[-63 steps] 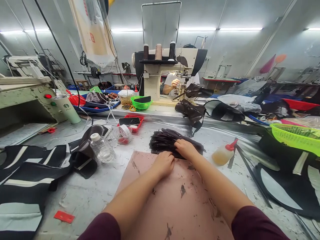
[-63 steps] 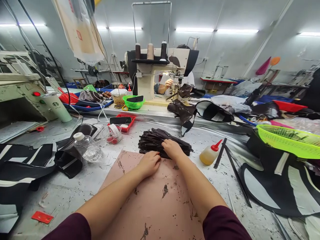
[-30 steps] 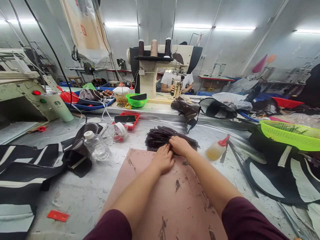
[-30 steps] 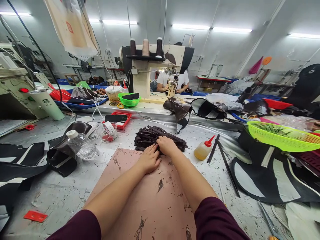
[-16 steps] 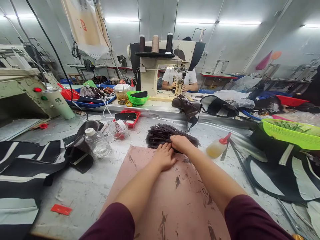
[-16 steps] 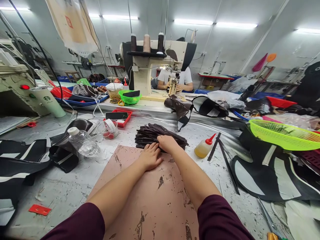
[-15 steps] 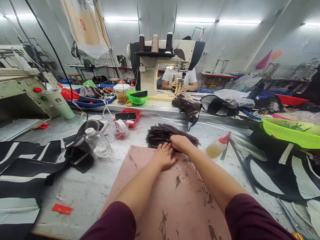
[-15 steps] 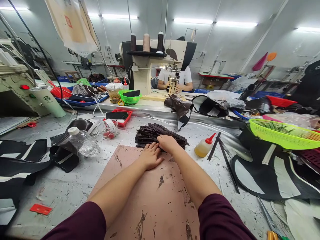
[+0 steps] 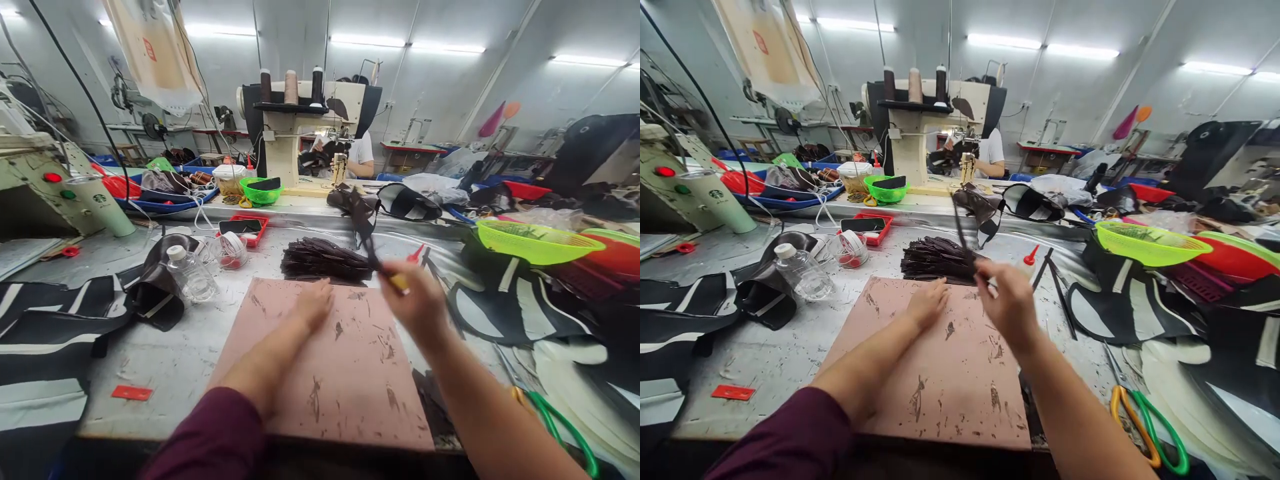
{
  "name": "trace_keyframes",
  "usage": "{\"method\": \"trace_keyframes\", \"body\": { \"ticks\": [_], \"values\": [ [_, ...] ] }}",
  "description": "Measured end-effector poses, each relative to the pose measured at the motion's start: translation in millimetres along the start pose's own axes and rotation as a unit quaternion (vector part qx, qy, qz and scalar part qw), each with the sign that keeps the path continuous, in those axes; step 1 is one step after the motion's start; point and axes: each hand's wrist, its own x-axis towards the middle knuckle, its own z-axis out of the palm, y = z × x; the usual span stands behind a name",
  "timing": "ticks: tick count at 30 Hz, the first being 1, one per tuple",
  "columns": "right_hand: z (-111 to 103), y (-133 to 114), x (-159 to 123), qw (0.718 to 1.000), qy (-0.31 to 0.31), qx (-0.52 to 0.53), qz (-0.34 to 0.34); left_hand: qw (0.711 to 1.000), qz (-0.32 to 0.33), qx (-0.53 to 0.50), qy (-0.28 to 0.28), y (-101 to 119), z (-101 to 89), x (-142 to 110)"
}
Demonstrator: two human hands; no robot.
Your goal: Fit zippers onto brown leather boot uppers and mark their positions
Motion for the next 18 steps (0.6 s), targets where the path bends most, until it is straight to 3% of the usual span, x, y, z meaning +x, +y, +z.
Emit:
{"method": "trace_keyframes", "body": {
  "ticks": [3,6,9,10,12,15,18],
  "values": [
    [0.0,-35.3,-53.5,0.987,-0.142,0.061,-0.036,0.994,-0.033,-0.104,-0.01,7.0,-1.7,-60.3],
    [-2.2,-67.8,-111.1,0.964,-0.25,0.083,-0.038,0.979,-0.093,-0.182,-0.022,0.2,-19.4,-123.0],
    [-10.9,-89.6,-146.5,0.954,-0.288,0.081,-0.016,0.968,-0.182,-0.157,0.067,-9.3,-43.9,-161.7],
    [-13.6,-93.3,-152.5,0.953,-0.292,0.079,-0.01,0.971,-0.185,-0.122,0.09,-11.1,-49.0,-167.9],
    [-17.4,-95.8,-158.5,0.953,-0.292,0.076,-0.009,0.987,-0.131,-0.035,0.09,-11.1,-50.1,-172.1],
    [-21.1,-92.6,-160.6,0.95,-0.303,0.077,-0.012,0.999,-0.003,0.032,-0.007,-3.4,-31.8,-165.7],
    [-25.1,-88.4,-161.9,0.945,-0.317,0.073,-0.017,0.995,0.044,0.017,-0.088,5.7,-9.3,-153.9]
  ]
}}
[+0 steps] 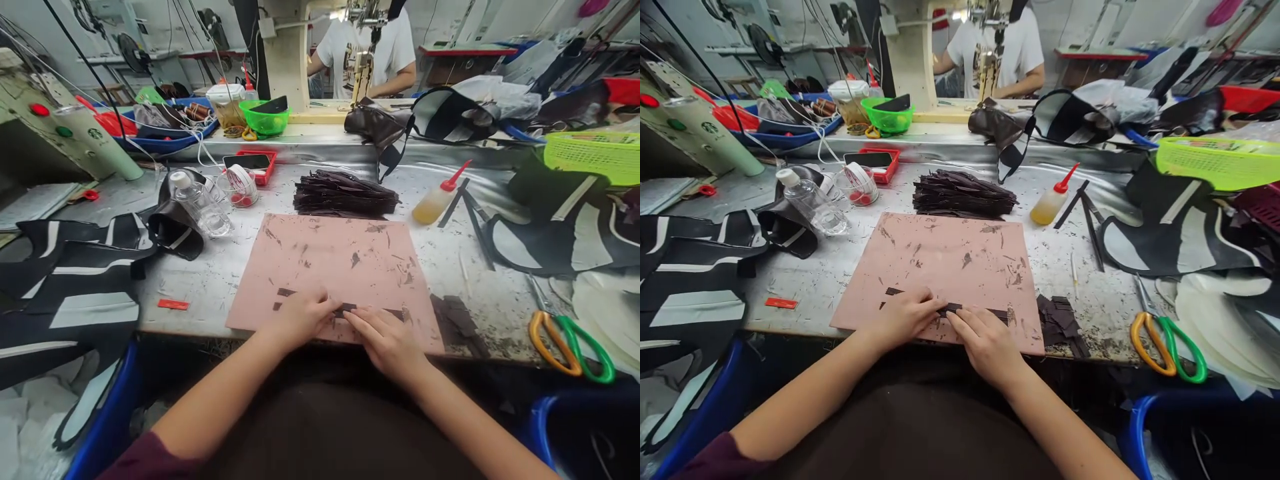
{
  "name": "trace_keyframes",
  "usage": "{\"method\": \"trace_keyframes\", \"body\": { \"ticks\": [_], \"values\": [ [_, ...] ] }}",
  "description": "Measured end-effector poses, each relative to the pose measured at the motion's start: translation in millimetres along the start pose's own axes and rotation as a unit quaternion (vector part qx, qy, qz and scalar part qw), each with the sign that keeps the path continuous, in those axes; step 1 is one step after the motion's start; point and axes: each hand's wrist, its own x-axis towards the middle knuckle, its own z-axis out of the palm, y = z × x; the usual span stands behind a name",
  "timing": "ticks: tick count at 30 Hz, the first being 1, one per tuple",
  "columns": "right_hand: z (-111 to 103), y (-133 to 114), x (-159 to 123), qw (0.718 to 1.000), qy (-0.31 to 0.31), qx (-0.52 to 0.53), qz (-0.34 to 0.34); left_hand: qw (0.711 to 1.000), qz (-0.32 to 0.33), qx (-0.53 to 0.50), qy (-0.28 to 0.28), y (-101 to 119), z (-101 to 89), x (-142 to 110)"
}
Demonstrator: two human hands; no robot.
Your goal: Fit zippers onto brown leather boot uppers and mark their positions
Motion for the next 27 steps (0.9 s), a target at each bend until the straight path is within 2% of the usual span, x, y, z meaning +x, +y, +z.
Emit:
{"method": "trace_keyframes", "body": {
  "ticks": [2,4,8,11,14,17,21,27],
  "values": [
    [-1.0,-0.1,-2.5,1.0,-0.009,-0.016,0.014,1.0,0.001,-0.014,-0.016,2.2,5.1,7.6],
    [-0.4,-3.2,-3.9,0.998,-0.02,-0.038,0.041,0.999,-0.024,-0.034,-0.007,0.7,2.7,9.7],
    [3.9,-15.3,-4.1,0.994,-0.028,-0.082,0.073,0.985,-0.139,-0.094,0.027,-12.4,-13.9,-2.5],
    [6.9,-22.6,-5.5,0.992,-0.007,-0.092,0.081,0.962,-0.234,-0.139,0.033,-25.4,-27.3,-17.9],
    [9.0,-25.0,-8.2,0.992,0.011,-0.091,0.083,0.939,-0.294,-0.177,0.031,-34.2,-36.5,-28.9],
    [10.9,-24.1,-10.3,0.992,0.026,-0.098,0.078,0.926,-0.314,-0.209,0.024,-38.1,-39.6,-31.7],
    [10.3,-21.7,-12.2,0.992,0.035,-0.101,0.067,0.923,-0.312,-0.223,0.024,-36.8,-35.6,-33.8],
    [2.2,-18.2,-22.6,0.991,0.062,-0.121,-0.007,0.935,-0.313,-0.158,0.06,-13.1,-23.3,-56.9]
  ]
}}
